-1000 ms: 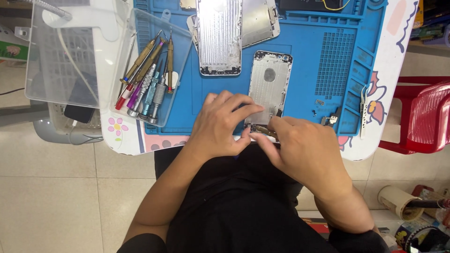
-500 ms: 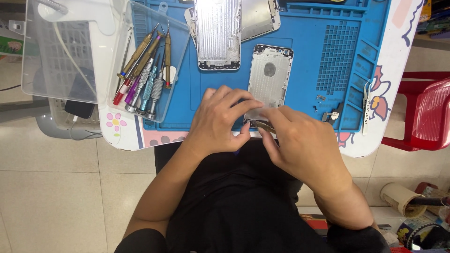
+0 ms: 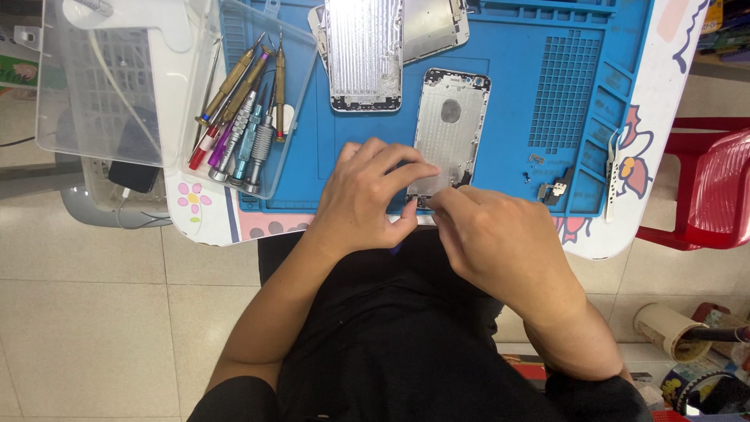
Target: Repairing a mobile phone by manipulating internal components and using a screwdriver on a repair mat.
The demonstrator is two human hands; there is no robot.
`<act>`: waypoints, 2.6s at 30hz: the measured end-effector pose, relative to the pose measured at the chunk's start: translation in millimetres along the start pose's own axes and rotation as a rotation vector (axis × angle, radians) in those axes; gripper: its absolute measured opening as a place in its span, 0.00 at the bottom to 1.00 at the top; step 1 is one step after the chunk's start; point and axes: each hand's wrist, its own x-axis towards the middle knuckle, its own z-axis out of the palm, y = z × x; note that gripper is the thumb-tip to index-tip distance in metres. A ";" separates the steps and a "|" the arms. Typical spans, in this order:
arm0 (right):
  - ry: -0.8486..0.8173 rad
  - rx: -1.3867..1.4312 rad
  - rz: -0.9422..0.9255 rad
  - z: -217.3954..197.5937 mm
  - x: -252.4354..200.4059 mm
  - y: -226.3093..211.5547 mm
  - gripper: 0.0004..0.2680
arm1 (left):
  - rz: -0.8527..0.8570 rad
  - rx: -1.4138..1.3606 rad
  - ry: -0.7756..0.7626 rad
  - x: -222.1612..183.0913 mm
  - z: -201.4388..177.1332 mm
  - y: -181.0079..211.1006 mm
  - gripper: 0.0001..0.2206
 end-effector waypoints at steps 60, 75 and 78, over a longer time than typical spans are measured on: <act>0.517 0.705 0.054 73.2 -64.2 52.1 0.06 | 0.093 0.023 0.022 1.4 5.9 -0.3 0.14; 0.615 0.769 -0.022 103.2 -71.1 68.4 0.06 | 0.069 0.089 0.055 6.0 10.3 3.7 0.08; 0.672 0.802 -0.041 108.9 -75.8 79.1 0.05 | 0.068 0.091 0.060 5.3 10.3 3.5 0.08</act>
